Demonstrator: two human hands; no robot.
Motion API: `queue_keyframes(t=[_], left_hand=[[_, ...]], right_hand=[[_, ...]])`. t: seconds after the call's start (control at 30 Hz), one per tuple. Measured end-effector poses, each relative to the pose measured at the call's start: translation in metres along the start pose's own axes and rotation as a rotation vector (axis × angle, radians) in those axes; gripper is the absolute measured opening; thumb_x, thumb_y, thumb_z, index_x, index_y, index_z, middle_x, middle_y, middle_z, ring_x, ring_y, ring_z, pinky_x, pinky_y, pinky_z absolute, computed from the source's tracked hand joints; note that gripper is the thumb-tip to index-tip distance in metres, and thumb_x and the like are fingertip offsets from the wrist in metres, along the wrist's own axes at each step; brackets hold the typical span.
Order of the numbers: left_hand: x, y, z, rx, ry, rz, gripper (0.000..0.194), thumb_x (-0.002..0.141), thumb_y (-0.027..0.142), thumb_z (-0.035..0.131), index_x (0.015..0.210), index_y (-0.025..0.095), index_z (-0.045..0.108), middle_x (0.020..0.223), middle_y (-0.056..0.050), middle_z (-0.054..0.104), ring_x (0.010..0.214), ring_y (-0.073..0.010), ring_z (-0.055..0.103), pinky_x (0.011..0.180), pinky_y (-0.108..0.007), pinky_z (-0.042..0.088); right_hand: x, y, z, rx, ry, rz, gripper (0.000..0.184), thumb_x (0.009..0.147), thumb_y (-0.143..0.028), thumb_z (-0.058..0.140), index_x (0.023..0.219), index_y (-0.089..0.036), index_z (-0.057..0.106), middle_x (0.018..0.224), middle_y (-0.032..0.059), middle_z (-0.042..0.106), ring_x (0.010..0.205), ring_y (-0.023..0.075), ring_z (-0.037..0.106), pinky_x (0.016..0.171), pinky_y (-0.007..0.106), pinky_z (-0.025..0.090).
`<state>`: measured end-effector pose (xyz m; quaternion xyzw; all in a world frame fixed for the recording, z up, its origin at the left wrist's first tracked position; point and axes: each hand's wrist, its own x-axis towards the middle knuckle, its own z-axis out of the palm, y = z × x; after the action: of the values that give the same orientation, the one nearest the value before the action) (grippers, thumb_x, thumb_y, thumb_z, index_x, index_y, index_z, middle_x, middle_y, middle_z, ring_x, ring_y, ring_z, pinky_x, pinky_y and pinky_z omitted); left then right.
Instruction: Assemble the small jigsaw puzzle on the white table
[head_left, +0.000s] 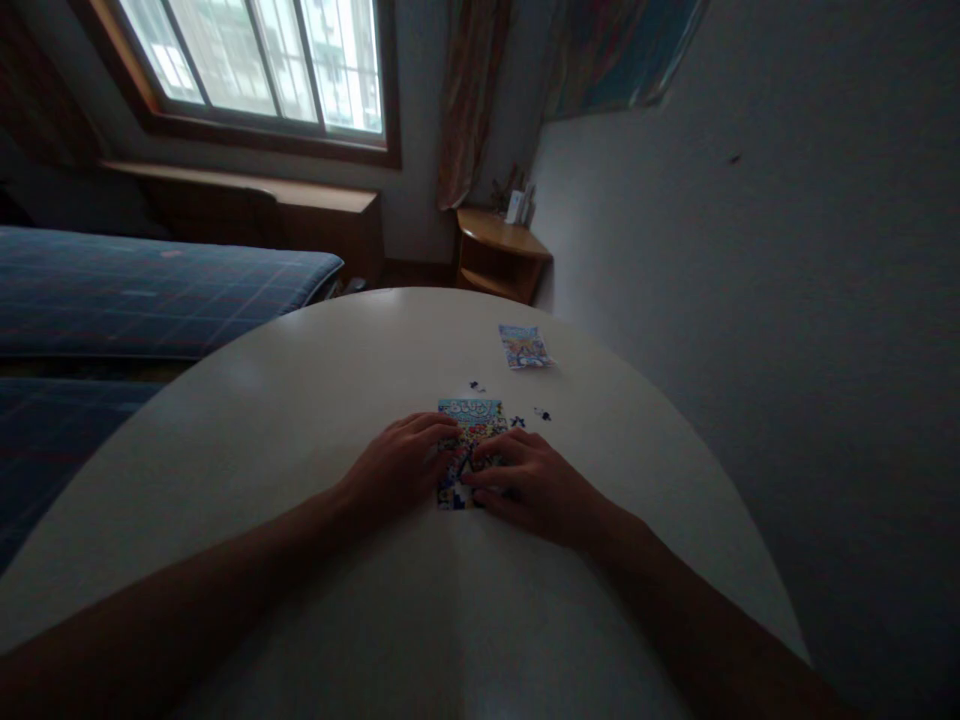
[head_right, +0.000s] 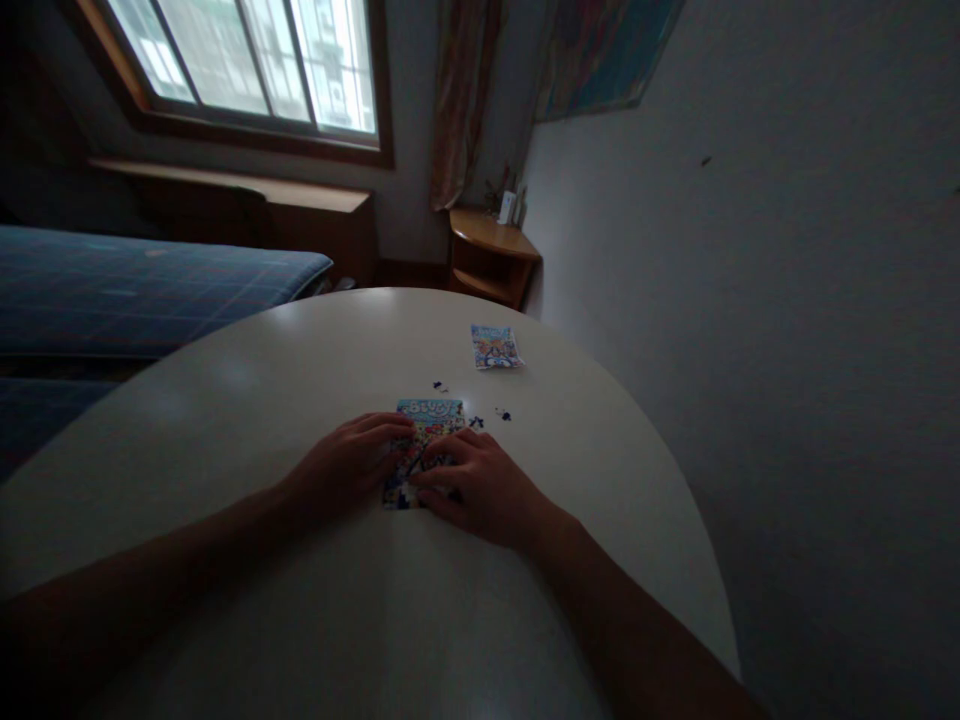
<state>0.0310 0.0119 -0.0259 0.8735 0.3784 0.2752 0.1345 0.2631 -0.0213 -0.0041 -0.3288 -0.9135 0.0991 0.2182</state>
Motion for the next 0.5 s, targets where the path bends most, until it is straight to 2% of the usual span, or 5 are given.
queue_keyframes(t=[0.5], left_hand=[[0.0005,0.0003,-0.0002,0.004,-0.017,-0.003,0.023,0.091,0.017,0.057,0.112,0.021,0.062,0.121,-0.008,0.065,0.113,-0.0236,0.061,0.101,-0.044,0.049]], right_hand=[[0.0023,-0.0048,-0.0014,-0.015,-0.041,0.01,0.027,0.091,-0.034,0.062,0.116,-0.024,0.067,0.129,0.0081,0.063,0.118,0.0259,0.055,0.101,0.046,0.043]])
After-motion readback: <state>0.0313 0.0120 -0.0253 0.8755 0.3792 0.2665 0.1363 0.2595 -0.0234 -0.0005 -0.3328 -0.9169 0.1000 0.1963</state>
